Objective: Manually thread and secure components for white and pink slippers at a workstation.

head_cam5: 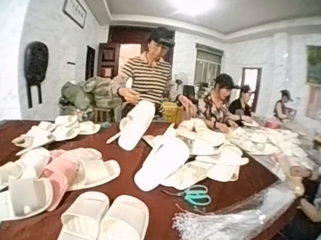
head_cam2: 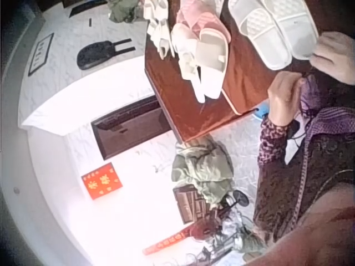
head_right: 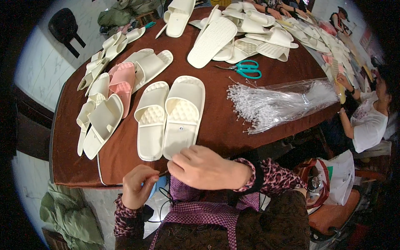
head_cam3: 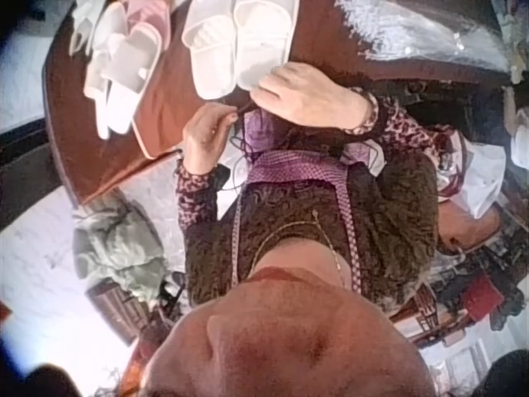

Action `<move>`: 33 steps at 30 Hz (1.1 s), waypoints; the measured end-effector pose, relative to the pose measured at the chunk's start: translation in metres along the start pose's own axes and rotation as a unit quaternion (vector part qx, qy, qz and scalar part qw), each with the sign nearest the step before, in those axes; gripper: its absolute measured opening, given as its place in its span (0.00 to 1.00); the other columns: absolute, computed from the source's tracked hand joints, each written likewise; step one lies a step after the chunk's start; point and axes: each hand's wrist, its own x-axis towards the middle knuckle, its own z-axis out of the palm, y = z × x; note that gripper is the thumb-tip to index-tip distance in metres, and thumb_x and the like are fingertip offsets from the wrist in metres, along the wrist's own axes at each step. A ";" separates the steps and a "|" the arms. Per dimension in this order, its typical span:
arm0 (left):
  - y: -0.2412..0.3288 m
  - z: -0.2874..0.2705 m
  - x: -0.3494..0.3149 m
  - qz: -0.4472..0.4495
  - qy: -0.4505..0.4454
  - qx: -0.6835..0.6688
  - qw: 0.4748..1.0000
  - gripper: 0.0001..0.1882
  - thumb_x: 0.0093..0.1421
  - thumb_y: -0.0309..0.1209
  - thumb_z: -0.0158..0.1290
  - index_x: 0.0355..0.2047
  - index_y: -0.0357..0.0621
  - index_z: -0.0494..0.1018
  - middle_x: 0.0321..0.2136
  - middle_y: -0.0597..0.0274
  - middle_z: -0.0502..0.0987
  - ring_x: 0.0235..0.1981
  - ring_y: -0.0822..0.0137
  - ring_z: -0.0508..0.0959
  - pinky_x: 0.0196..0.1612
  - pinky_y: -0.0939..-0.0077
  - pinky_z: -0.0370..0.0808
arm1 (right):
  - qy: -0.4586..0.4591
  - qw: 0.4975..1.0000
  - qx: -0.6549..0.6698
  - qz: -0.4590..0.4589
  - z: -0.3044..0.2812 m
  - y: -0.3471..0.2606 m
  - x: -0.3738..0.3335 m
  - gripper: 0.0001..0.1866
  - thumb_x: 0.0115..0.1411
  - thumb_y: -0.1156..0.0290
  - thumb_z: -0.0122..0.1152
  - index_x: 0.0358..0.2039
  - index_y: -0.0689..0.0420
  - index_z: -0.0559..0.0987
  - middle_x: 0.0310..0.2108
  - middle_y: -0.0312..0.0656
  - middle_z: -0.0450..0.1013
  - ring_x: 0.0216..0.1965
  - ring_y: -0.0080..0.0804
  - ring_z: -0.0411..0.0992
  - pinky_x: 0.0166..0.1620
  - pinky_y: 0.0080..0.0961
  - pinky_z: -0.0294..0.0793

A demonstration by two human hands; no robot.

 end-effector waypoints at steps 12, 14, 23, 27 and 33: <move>-0.042 0.011 0.076 0.040 0.026 0.123 0.991 0.04 0.52 0.25 0.54 0.27 0.36 0.74 0.23 0.50 0.74 0.25 0.52 0.76 0.28 0.66 0.72 | 0.046 0.997 -0.033 0.046 0.024 0.065 0.023 0.06 0.50 0.74 0.50 0.30 0.60 0.71 0.30 0.41 0.66 0.34 0.37 0.70 0.40 0.33 0.70; -0.048 0.011 0.086 0.035 0.022 0.162 0.986 0.05 0.53 0.26 0.54 0.27 0.36 0.74 0.24 0.49 0.75 0.26 0.51 0.77 0.29 0.65 0.73 | 0.044 0.998 -0.002 0.047 0.014 0.077 0.027 0.06 0.52 0.75 0.51 0.30 0.62 0.72 0.29 0.42 0.68 0.32 0.40 0.71 0.38 0.34 0.72; -0.062 0.021 0.110 0.014 0.024 0.196 0.980 0.06 0.55 0.30 0.52 0.27 0.39 0.74 0.25 0.49 0.76 0.27 0.49 0.76 0.31 0.61 0.73 | -0.154 0.892 0.050 0.422 0.005 0.204 0.016 0.21 0.58 0.59 0.48 0.20 0.65 0.75 0.19 0.48 0.73 0.20 0.37 0.73 0.26 0.30 0.71; -0.066 0.020 0.110 0.015 0.046 0.189 0.981 0.05 0.55 0.30 0.52 0.28 0.41 0.74 0.26 0.51 0.76 0.28 0.49 0.76 0.30 0.61 0.73 | -0.163 0.809 0.143 0.546 0.009 0.200 0.037 0.30 0.58 0.51 0.49 0.16 0.68 0.75 0.15 0.47 0.73 0.16 0.35 0.73 0.21 0.30 0.72; -0.074 0.021 0.112 0.085 0.050 0.169 0.981 0.05 0.54 0.28 0.52 0.29 0.40 0.73 0.27 0.53 0.74 0.30 0.51 0.75 0.33 0.62 0.72 | -0.107 0.812 0.158 0.551 0.023 0.211 0.035 0.20 0.48 0.58 0.59 0.16 0.66 0.76 0.13 0.44 0.71 0.12 0.31 0.69 0.15 0.26 0.68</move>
